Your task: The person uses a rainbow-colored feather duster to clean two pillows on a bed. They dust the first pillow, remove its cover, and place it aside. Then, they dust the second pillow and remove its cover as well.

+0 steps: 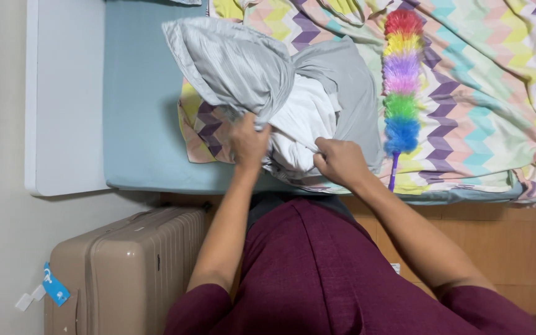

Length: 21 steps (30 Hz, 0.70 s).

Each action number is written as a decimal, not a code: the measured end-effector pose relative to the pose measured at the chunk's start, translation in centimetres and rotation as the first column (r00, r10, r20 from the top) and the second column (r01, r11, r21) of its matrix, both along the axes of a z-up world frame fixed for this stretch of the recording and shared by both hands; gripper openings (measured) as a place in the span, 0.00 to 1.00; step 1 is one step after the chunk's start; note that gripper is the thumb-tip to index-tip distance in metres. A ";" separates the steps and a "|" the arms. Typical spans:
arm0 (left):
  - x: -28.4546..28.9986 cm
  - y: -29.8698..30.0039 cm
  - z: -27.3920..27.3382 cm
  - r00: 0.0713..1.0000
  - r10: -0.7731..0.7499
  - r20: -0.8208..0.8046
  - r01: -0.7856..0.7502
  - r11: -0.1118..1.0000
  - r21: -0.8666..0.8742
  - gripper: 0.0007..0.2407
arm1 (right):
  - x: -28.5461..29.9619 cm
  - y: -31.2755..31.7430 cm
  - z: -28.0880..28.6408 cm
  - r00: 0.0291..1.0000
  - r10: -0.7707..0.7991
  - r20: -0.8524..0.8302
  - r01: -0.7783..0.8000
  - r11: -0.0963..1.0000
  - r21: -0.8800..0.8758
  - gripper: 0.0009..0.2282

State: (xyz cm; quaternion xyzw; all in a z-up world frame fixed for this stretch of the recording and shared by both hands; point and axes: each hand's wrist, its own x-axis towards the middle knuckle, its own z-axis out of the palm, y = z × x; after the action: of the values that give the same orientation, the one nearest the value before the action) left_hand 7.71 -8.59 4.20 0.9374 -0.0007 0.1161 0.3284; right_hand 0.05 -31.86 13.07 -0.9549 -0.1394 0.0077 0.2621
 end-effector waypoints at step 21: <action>2.9 0.5 9.8 0.968 -0.165 0.191 0.139 0.980 0.140 0.19 | 5.6 11.0 3.4 0.914 -0.311 0.262 0.239 0.932 0.273 0.22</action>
State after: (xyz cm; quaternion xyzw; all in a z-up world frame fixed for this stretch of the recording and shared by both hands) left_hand 10.62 -8.08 14.00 0.9368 -0.1133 0.1845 0.2749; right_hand 5.60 -20.86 16.49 -0.9170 -0.0409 -0.1914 0.3477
